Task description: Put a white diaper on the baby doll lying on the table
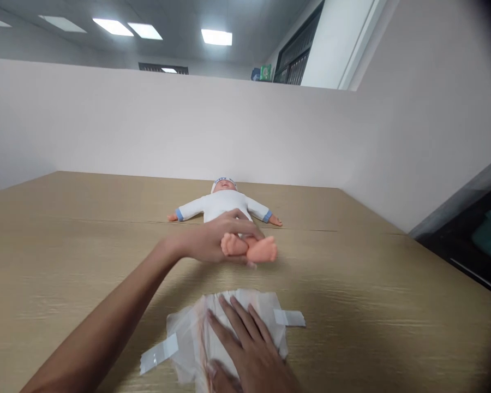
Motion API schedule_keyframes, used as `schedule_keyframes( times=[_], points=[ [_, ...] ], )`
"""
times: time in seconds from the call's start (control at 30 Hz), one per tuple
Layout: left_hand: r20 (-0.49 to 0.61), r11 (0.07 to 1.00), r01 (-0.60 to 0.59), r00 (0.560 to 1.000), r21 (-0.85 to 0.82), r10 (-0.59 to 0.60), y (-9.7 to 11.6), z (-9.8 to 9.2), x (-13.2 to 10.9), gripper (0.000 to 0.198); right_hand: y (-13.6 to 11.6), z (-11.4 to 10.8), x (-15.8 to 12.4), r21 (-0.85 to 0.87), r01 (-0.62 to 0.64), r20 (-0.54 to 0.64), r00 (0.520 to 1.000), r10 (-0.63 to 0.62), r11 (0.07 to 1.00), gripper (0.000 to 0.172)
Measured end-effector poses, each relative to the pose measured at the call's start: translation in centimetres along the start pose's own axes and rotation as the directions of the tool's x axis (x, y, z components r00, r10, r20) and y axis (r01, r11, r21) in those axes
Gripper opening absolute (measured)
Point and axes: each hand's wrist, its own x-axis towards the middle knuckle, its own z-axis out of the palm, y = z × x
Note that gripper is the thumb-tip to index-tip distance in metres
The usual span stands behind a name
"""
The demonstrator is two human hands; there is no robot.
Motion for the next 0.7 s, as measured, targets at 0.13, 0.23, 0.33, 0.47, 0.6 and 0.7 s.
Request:
schedule_keyframes(
  times=[0.13, 0.23, 0.33, 0.47, 0.6, 0.7],
  points=[
    [-0.069, 0.999, 0.032, 0.997, 0.016, -0.031, 0.1, -2.8, 0.2, 0.039, -0.1, -2.8, 3.6, 0.156, -0.159, 0.137, 0.981, 0.138, 0.975, 0.065],
    [-0.112, 0.999, -0.035, 0.993, 0.014, 0.036, -0.3, -3.6, 0.3, 0.037, 0.6, -3.4, 6.6, 0.175, -0.218, 0.151, 0.970, 0.192, 0.960, 0.061],
    [-0.119, 0.998, -0.070, 0.990, 0.001, 0.069, -0.7, -3.8, 0.4, 0.034, 1.6, -3.0, 9.2, 0.172, -0.229, 0.127, 0.970, 0.209, 0.958, 0.060],
    [-0.127, 0.999, -0.052, 0.991, 0.006, 0.052, -0.7, -3.9, 0.3, 0.035, 3.5, -1.8, 12.3, 0.151, -0.224, 0.057, 0.974, 0.218, 0.963, 0.061],
    [-0.124, 0.998, -0.053, 0.991, -0.041, 0.048, -0.8, -4.1, 0.3, 0.037, 5.7, -0.7, 15.4, 0.093, -0.183, -0.044, 0.981, 0.187, 0.979, 0.065],
    [-0.130, 0.996, -0.043, 0.991, -0.074, 0.033, -1.0, -4.3, 0.3, 0.039, 7.3, -0.6, 17.9, 0.085, -0.138, -0.115, 0.982, 0.147, 0.987, 0.053]
  ],
)
